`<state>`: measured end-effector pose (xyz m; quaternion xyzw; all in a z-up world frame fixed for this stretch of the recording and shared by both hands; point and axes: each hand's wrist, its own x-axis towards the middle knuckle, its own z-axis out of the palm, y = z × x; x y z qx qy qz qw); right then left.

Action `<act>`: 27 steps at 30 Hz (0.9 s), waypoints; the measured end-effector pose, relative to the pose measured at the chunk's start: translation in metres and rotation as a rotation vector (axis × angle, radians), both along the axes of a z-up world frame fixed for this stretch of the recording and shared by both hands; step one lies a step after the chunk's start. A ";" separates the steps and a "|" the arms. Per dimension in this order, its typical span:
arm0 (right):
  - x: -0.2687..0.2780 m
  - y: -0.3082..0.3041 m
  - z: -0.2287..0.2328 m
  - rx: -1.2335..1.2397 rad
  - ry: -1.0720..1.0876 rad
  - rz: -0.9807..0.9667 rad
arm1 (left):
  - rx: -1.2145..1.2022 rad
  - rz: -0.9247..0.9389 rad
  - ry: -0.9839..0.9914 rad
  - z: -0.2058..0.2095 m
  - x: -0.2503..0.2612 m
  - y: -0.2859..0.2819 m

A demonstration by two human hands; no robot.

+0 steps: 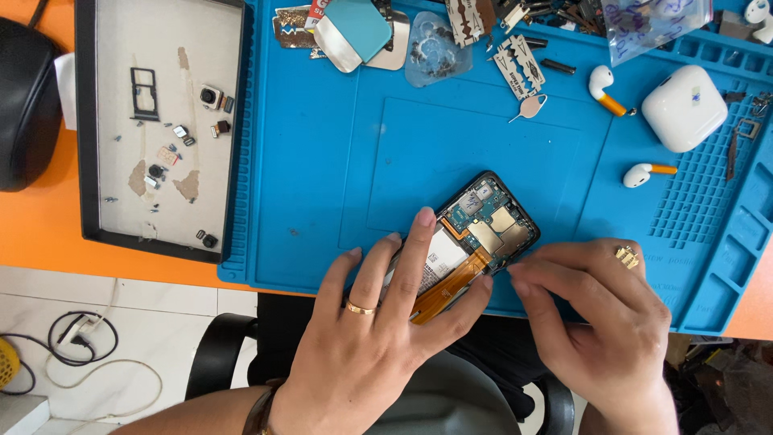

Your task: The person repairs a disassembled smartphone by reconnecting internal ribbon cables and using a screwdriver to secure components. They test the device by turning it on and interacting with the touchscreen, then continue working on the internal assembly.

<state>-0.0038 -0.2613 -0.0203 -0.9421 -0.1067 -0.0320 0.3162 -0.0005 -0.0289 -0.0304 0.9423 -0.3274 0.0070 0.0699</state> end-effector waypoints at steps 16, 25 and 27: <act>-0.016 -0.016 0.002 0.039 -0.020 -0.059 | -0.055 0.046 0.050 0.005 -0.009 0.011; -0.019 -0.018 0.000 0.201 -0.038 -0.145 | -0.493 0.160 0.380 0.030 0.021 0.027; -0.020 -0.021 -0.002 0.197 -0.018 -0.162 | -0.622 0.266 0.519 0.033 0.038 0.036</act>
